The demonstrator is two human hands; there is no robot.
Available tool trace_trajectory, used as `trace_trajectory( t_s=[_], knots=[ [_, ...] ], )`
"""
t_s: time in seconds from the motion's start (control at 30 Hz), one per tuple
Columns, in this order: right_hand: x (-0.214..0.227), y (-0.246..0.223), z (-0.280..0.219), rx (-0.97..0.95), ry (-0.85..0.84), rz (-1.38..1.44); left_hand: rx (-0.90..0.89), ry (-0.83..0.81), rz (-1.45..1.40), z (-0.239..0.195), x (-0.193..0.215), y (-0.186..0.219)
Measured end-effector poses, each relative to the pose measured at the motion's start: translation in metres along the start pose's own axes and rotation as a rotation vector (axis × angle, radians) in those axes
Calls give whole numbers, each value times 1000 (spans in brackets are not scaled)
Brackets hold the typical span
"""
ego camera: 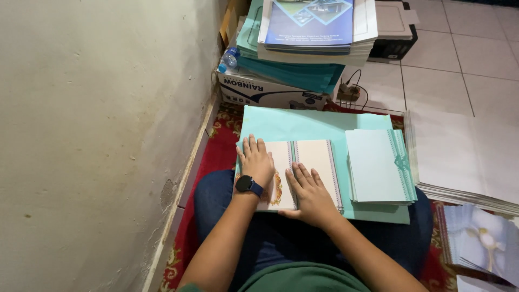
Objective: The person sits on the floor and assembles notebooks by placing a light blue cover sheet over a white inner block, then pressing down along the spine to secure the binding. The person repeats this process for multiple notebooks, handling each one individually.
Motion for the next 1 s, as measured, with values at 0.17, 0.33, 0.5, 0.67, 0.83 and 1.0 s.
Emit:
trace_trajectory(
  t_s=[0.17,0.33,0.5,0.67,0.83,1.0],
  knots=[
    [12,-3,9,-50,-122,6,-13,107,40,-7,21,12],
    [5,10,36,-111,-249,79,-23,149,58,-8,30,16],
    [-15,23,58,-137,-54,39,-21,152,44,-9,23,13],
    [-19,25,53,-121,66,-26,-30,180,45,-9,22,12],
    [-13,24,36,-141,43,-22,-58,111,69,-9,21,12],
    [-10,23,36,-138,68,-28,-96,-103,123,-22,28,21]
  ],
)
Point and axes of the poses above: each hand's wrist, its own z-axis towards the middle knuckle, its own x-axis out of the back of the hand, y = z × x, the point moved 4 cm from there along z, towards the middle knuckle, and after that the axes turned 14 degrees about y, right-handed, at the moved point
